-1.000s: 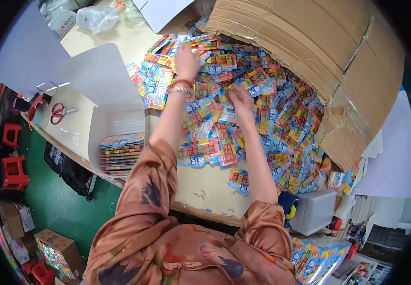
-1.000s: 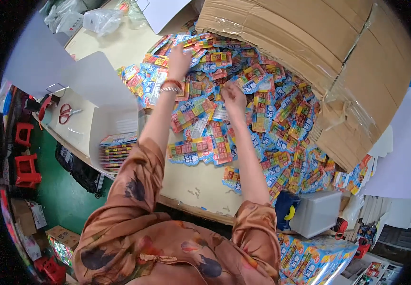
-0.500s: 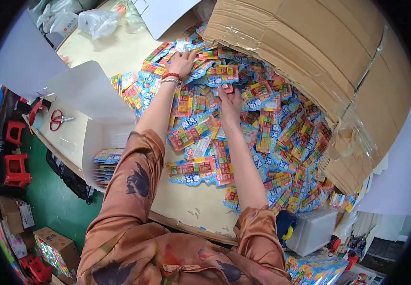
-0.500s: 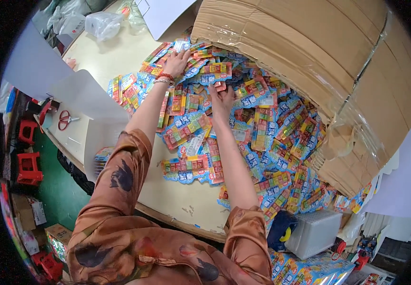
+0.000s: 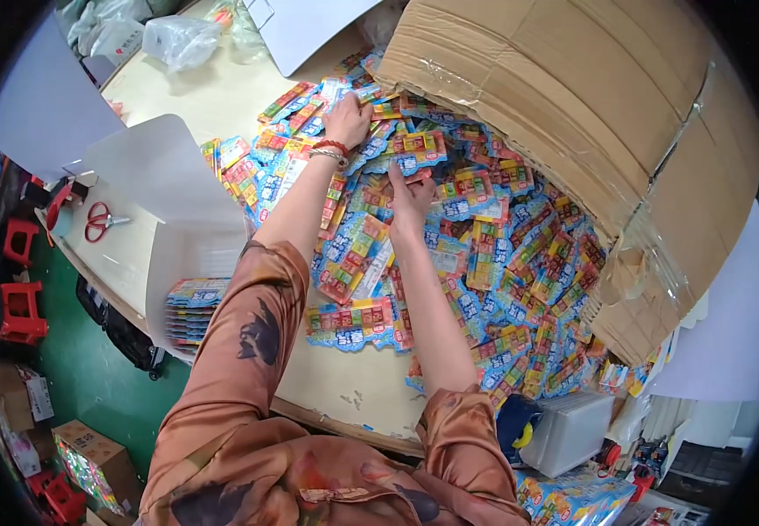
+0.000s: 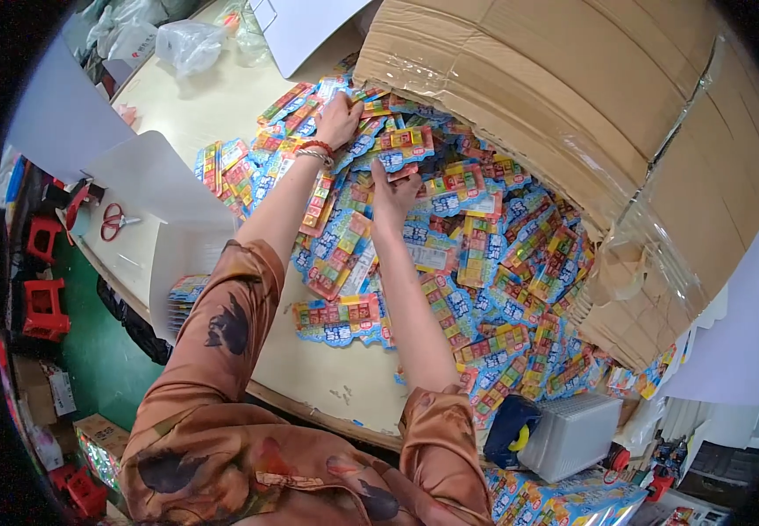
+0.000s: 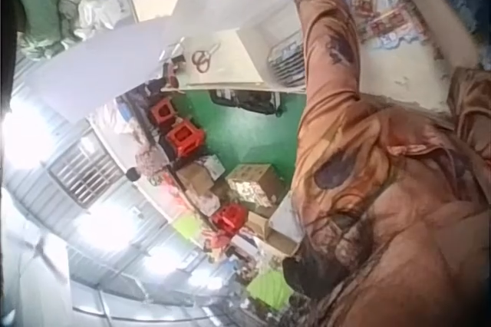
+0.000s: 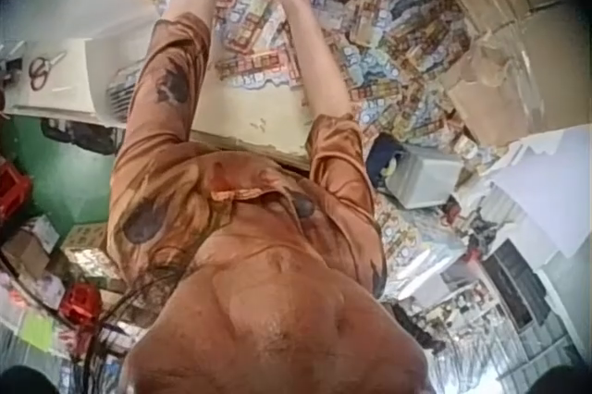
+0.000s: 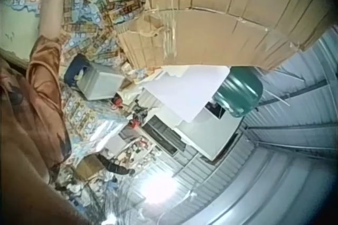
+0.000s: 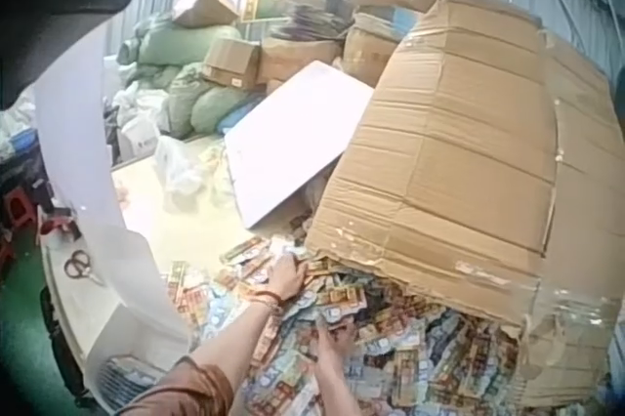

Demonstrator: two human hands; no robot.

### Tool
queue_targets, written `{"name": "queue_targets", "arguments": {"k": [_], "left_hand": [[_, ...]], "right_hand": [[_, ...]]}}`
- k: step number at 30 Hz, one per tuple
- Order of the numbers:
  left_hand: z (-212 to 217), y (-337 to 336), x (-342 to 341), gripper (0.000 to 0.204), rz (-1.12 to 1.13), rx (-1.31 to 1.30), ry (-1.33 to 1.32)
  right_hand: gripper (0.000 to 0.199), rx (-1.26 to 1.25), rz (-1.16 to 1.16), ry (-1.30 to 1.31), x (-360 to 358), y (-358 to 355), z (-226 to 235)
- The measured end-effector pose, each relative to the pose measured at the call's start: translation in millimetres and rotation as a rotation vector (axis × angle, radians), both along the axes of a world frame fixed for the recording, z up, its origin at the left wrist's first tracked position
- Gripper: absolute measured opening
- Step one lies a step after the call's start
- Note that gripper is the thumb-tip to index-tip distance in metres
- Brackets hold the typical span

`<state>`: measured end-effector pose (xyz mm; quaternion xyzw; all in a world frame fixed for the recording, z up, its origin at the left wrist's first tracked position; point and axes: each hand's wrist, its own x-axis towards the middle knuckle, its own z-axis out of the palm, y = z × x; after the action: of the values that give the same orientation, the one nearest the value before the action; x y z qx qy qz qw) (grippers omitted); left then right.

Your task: The recorder is gathering small snack pouches from a large pile and packing them into white display boxes.

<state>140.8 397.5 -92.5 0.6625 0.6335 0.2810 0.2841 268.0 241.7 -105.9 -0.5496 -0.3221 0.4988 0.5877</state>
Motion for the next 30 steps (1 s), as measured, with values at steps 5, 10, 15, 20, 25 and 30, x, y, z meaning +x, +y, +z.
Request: {"name": "queue_targets", "arguments": {"k": [5,10,15,20,25,30], "left_hand": [[-6.7,-14.5,22.4,0.050,0.261,0.301,0.244],[9.5,-74.2,65.4,0.028,0.244,0.405,0.275],[3.5,-118.3,69.2,0.025,0.266,0.474,0.221],[7.6,-169.1,78.3,0.029,0.129,0.386,0.042],[-3.8,-212.1,72.7,0.027,-0.201,0.290,-0.120],[0.1,-293.0,93.9,0.021,-0.226,0.352,-0.247]], "right_hand": [[0.054,0.062,-0.308,0.079,-15.1,19.1,-10.5],[0.079,0.096,-0.408,0.015,13.9,25.8,-28.3],[0.038,0.149,-0.348,0.200,3.7,-14.9,5.6],[0.040,0.111,-0.475,0.454,17.9,-63.2,5.3],[0.048,0.158,-0.558,0.325,32.2,-130.3,14.4],[0.051,0.144,-0.690,0.320,26.2,-207.8,29.4]]}}
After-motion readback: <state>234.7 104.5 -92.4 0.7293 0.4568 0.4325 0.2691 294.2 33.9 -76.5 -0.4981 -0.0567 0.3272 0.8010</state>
